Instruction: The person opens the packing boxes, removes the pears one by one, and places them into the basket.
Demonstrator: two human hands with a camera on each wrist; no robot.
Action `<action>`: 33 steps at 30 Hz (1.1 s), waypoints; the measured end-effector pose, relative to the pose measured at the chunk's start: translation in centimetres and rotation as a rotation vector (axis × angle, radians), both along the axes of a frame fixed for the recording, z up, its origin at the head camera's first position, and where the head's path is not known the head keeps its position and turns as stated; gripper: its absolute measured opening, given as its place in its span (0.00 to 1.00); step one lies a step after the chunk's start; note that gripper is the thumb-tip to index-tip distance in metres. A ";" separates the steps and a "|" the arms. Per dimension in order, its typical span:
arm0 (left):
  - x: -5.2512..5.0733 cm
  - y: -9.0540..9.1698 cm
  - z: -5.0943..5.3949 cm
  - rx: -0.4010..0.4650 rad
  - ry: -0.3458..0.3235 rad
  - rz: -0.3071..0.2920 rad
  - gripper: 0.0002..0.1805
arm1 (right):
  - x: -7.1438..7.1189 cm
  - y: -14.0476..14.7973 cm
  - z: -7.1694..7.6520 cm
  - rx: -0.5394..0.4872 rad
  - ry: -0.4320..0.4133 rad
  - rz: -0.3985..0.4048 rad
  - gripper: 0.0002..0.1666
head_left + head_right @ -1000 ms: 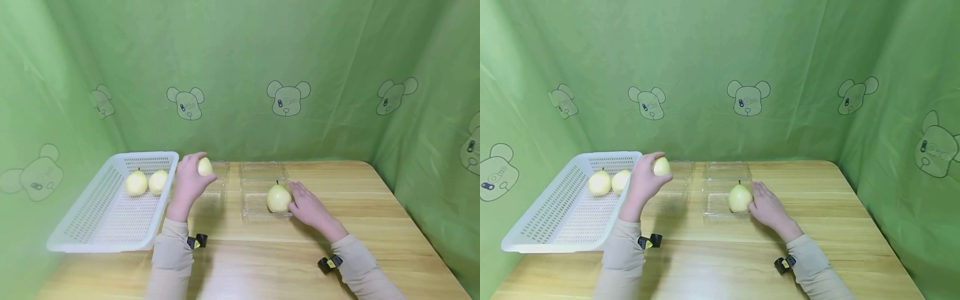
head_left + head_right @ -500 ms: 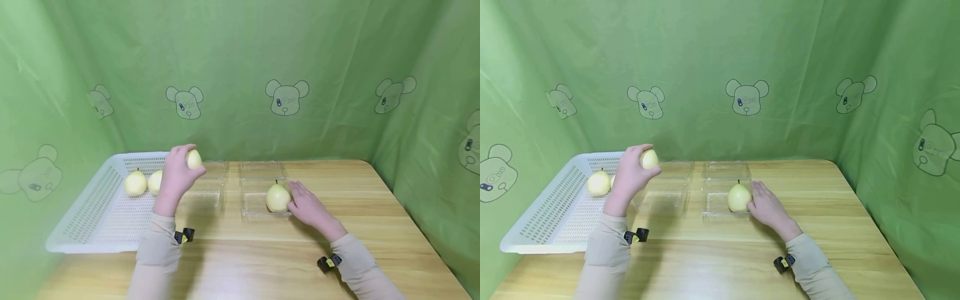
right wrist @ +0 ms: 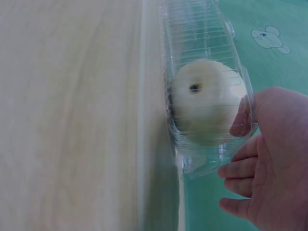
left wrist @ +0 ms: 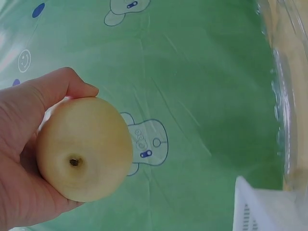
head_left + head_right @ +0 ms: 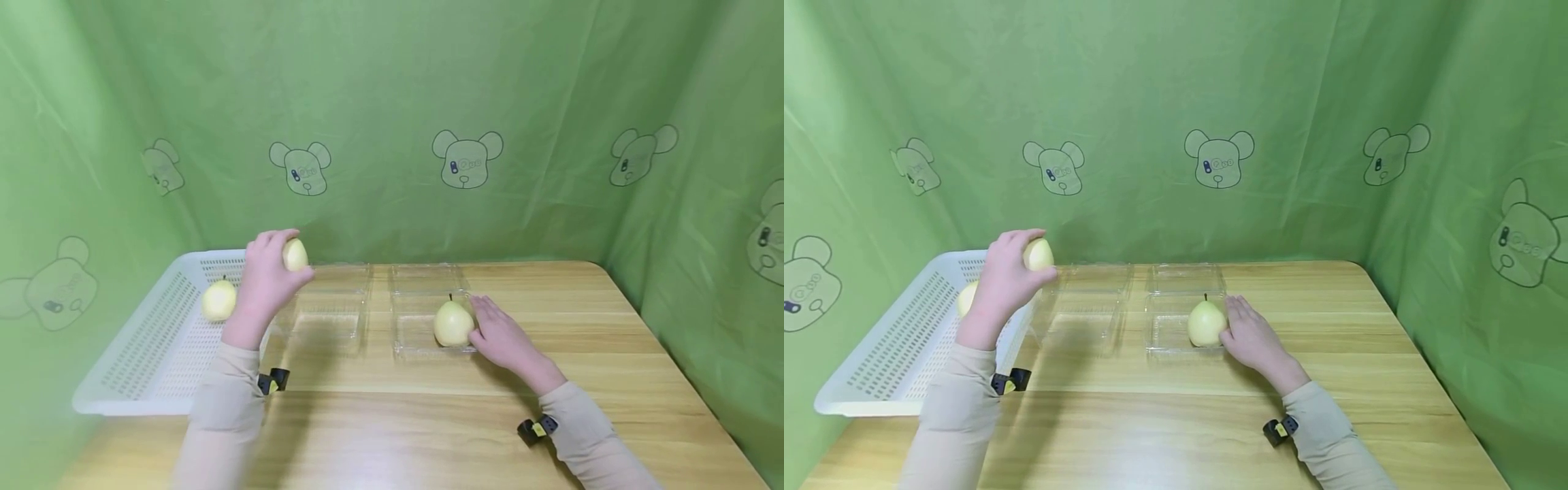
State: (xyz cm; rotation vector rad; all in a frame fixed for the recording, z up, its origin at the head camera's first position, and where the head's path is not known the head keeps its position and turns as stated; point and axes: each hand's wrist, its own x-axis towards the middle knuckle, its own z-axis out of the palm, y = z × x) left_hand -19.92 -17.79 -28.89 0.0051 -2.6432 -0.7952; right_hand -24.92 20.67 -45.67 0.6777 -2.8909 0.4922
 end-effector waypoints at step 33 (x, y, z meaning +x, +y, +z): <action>0.0 -7.1 -0.5 -0.101 -0.002 0.039 0.40 | -0.3 0.0 -0.1 0.007 -0.031 -0.002 0.40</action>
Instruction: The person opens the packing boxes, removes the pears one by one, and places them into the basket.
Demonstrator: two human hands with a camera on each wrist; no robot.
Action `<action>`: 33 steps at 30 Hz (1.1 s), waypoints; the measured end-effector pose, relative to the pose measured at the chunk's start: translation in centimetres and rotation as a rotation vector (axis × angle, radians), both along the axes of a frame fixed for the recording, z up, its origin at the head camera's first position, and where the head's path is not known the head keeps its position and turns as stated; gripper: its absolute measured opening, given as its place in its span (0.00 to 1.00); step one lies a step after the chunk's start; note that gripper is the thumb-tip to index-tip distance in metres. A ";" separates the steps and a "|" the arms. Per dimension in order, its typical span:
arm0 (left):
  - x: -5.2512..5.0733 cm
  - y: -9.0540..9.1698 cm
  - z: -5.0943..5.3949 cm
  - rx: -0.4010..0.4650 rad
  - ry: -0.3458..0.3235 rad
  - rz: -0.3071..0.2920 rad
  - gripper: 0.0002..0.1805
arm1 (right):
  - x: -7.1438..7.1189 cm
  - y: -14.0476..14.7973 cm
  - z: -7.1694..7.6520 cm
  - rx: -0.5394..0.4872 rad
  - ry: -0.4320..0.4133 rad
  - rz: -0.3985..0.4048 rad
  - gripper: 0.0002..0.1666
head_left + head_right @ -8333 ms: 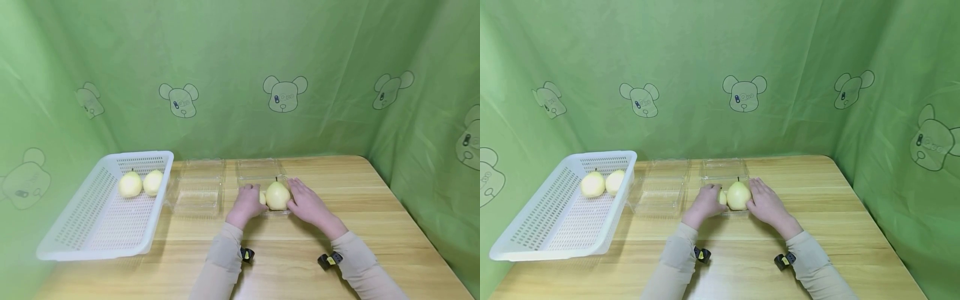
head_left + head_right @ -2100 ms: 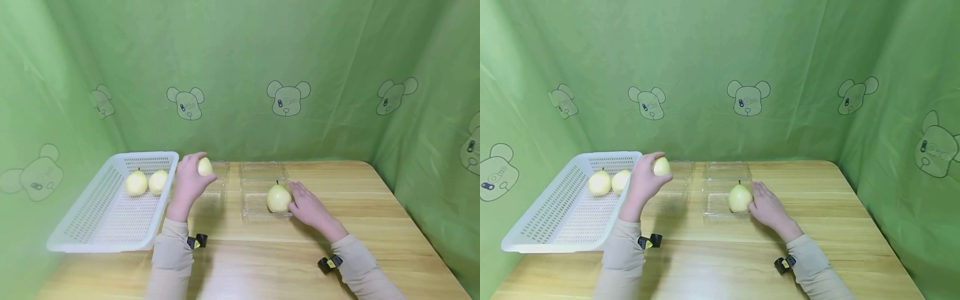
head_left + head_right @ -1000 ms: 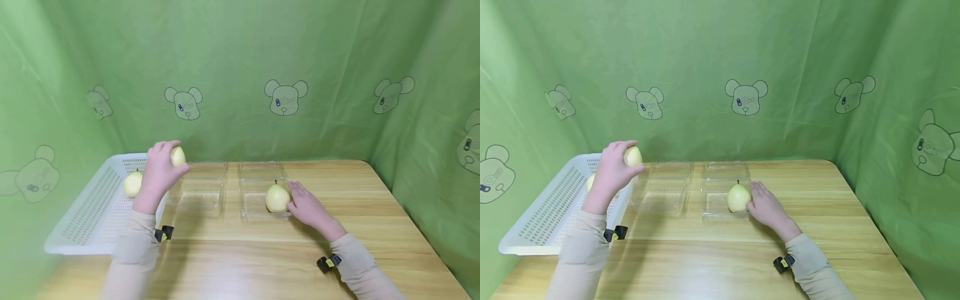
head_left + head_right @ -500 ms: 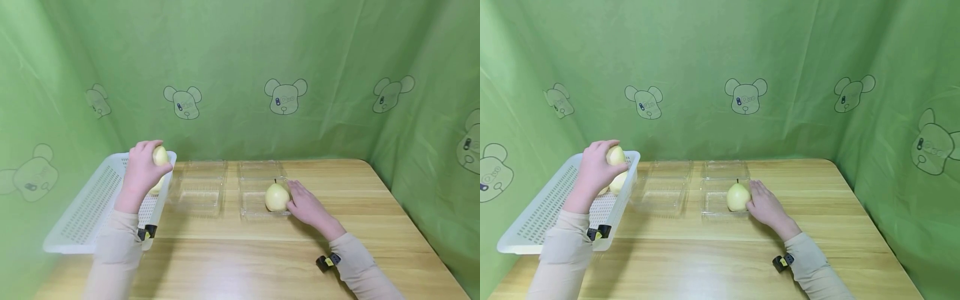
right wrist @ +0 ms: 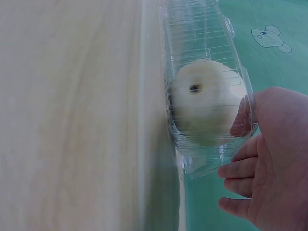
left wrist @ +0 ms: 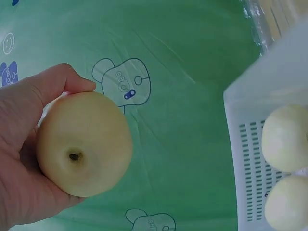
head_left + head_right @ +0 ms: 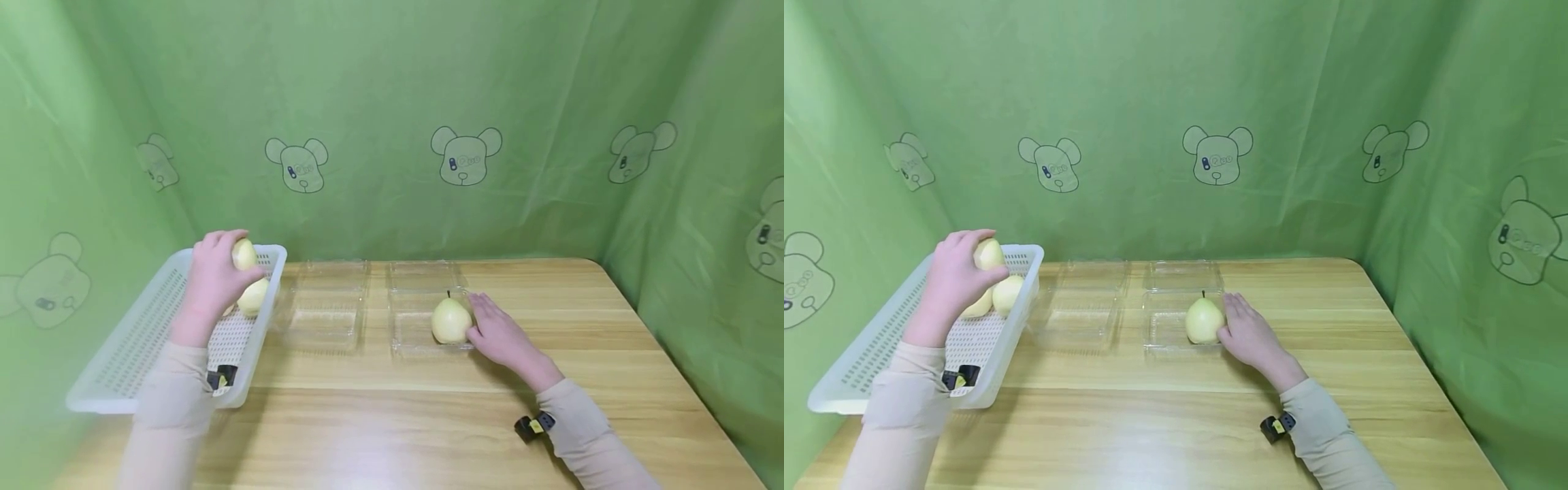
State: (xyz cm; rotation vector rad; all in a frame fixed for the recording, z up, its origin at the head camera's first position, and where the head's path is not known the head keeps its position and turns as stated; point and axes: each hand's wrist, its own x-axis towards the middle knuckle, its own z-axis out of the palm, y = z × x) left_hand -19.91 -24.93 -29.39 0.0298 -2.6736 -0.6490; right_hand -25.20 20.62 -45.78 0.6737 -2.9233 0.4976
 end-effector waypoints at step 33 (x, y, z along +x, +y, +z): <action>-1.9 -6.5 -4.2 0.109 -0.038 0.061 0.37 | -0.1 0.0 0.4 -0.002 -0.021 0.002 0.39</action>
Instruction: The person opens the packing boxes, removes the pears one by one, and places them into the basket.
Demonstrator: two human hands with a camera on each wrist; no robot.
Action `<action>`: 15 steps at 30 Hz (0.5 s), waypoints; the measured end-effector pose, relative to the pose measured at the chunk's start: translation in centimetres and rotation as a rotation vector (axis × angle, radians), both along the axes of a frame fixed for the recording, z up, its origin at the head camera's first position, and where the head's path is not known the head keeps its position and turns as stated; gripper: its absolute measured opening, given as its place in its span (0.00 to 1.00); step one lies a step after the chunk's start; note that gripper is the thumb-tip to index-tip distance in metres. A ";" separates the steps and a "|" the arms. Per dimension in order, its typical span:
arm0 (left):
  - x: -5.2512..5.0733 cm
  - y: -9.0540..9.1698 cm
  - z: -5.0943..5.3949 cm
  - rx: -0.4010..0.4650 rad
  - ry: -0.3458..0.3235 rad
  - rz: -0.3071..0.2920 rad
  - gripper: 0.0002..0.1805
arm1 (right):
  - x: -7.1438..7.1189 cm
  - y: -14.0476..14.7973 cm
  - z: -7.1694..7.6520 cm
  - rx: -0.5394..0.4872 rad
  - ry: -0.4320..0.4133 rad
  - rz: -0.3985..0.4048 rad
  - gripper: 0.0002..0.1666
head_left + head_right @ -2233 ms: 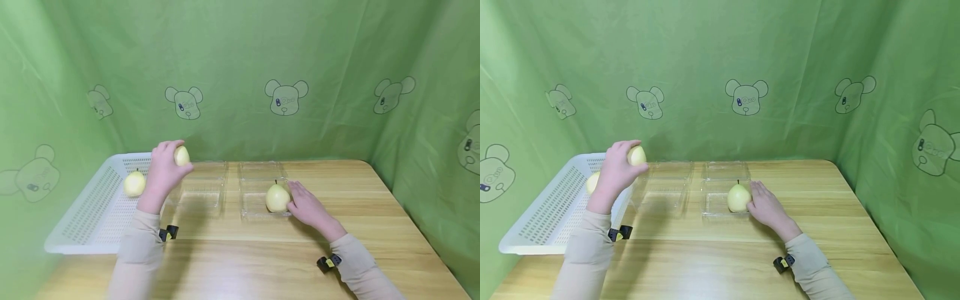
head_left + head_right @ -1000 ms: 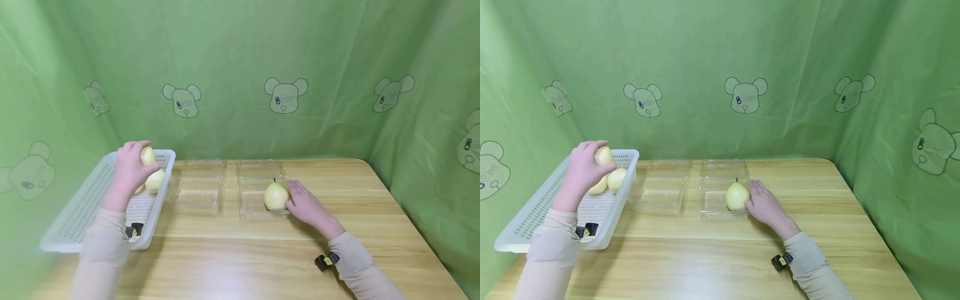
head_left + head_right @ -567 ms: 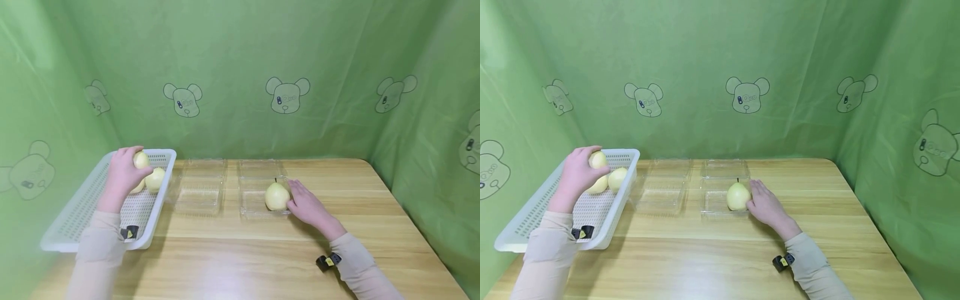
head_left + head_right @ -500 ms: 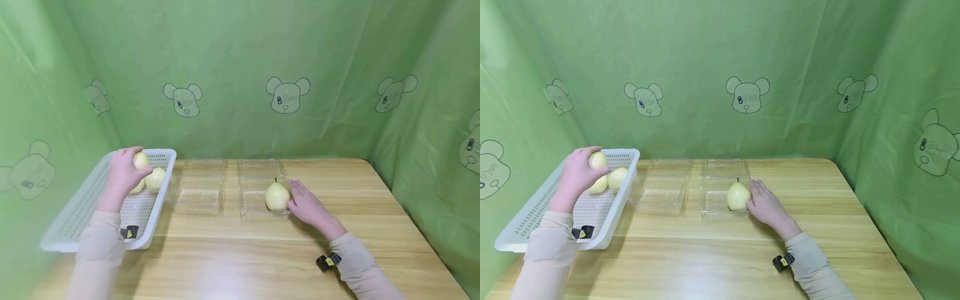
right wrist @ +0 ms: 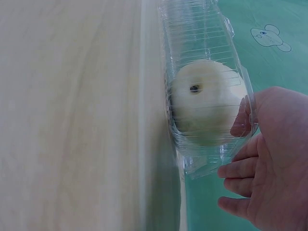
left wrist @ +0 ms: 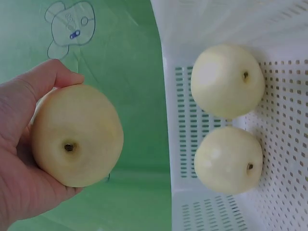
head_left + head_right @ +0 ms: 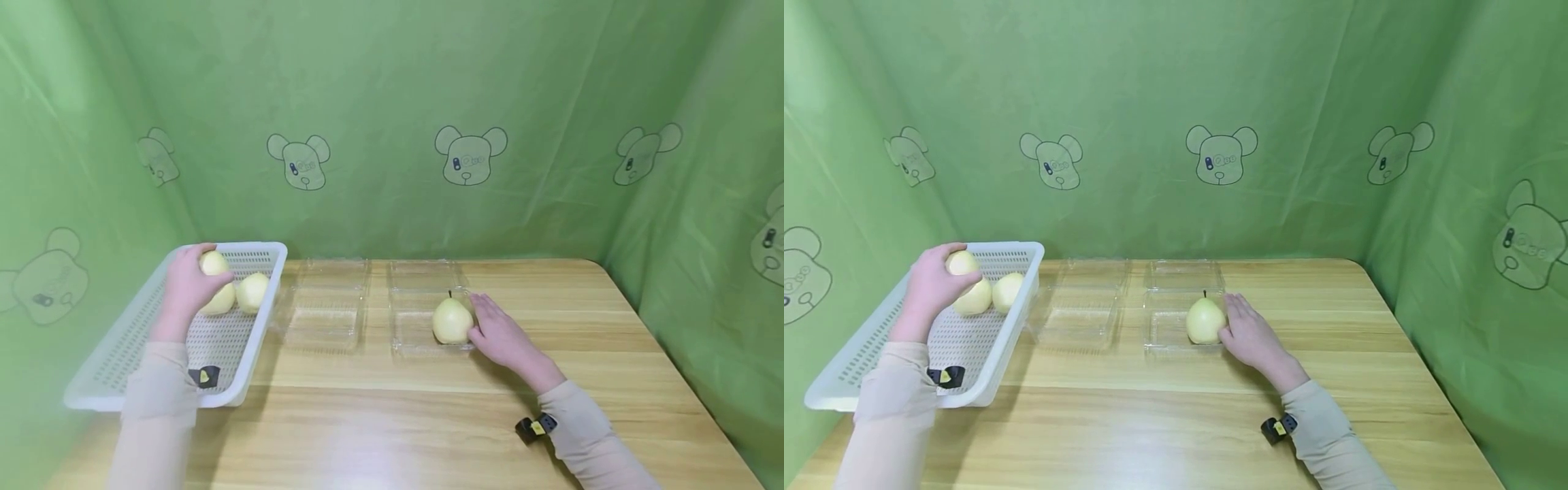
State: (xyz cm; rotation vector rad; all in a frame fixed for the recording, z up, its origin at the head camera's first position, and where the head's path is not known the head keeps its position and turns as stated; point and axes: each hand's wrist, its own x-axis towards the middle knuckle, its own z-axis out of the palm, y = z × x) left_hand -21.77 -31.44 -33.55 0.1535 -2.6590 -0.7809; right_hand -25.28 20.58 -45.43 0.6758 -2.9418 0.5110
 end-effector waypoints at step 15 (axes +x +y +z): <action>-0.2 -2.2 -1.2 0.175 -0.039 0.037 0.35 | 0.1 0.0 0.1 -0.010 -0.002 0.006 0.39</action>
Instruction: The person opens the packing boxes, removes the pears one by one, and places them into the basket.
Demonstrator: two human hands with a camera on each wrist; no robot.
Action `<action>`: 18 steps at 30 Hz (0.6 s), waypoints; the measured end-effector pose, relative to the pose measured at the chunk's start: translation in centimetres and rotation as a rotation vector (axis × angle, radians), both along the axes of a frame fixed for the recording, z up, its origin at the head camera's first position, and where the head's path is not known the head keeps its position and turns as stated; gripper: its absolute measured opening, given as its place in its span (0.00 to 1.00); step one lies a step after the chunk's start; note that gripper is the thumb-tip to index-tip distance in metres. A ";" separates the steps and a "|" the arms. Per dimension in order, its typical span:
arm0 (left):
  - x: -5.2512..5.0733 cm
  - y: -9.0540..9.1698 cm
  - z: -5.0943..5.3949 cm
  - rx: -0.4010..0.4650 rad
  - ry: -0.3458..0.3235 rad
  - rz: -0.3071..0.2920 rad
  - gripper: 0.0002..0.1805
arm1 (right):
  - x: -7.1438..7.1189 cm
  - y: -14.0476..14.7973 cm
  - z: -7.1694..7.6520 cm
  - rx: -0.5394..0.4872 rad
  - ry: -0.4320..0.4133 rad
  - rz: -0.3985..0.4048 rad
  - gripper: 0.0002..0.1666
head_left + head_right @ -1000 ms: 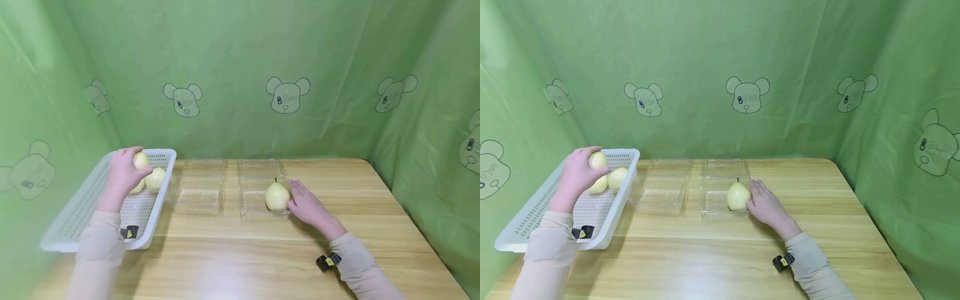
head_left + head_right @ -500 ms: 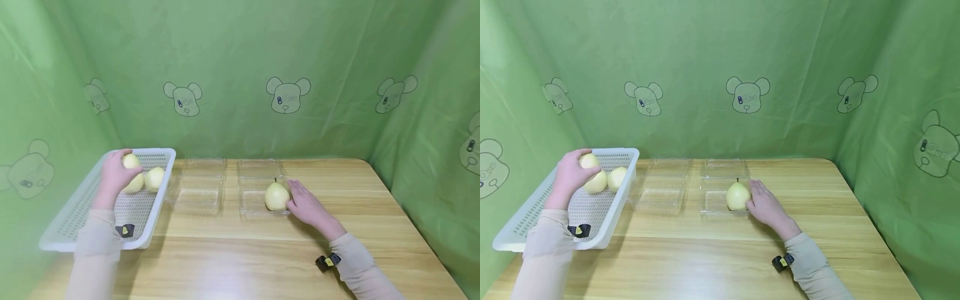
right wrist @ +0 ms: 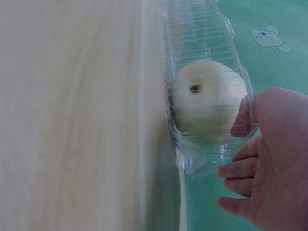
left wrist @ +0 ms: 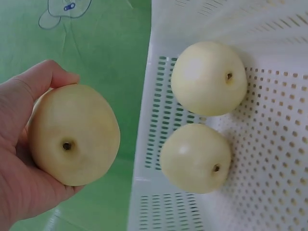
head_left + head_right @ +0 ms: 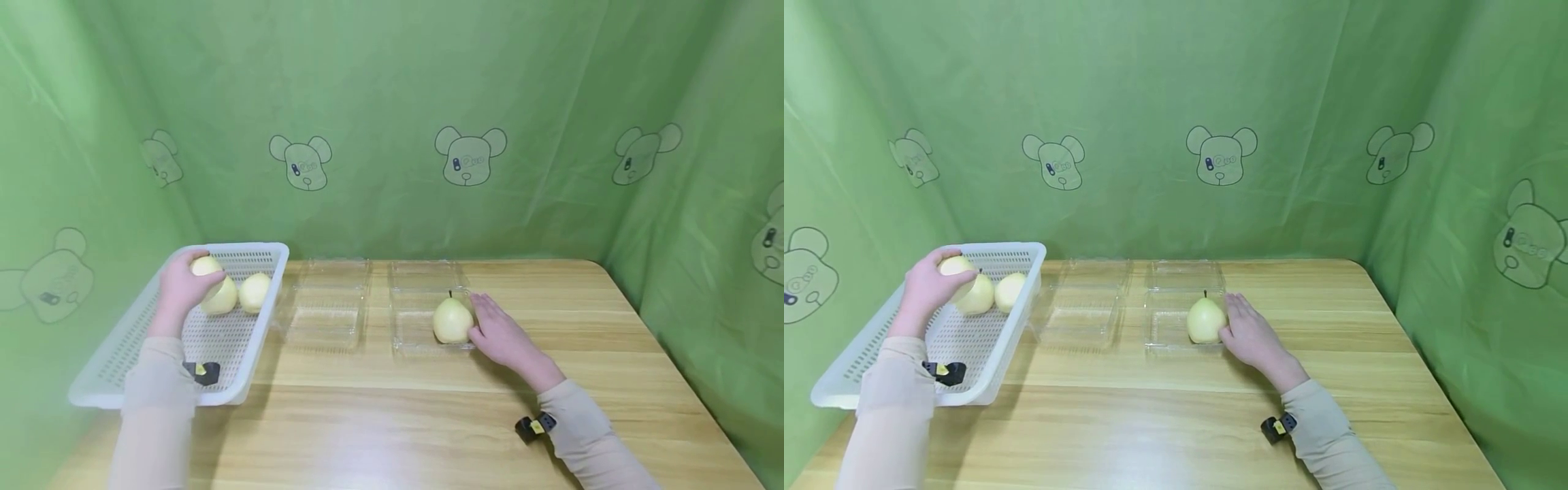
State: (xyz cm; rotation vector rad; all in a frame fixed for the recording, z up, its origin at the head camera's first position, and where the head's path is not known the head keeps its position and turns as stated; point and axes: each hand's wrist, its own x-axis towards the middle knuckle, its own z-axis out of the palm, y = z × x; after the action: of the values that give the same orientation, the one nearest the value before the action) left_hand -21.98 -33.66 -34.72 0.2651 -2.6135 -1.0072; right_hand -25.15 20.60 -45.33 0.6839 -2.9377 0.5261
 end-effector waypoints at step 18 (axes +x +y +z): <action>-0.7 -2.2 -1.9 0.201 -0.111 0.077 0.37 | -0.1 0.0 -0.2 0.001 0.013 -0.004 0.39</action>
State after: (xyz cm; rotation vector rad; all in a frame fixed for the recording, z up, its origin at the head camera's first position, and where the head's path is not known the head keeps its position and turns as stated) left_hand -22.65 -35.85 -36.59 0.4783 -2.5770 -1.2625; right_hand -25.25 20.64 -45.55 0.6791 -2.9270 0.5172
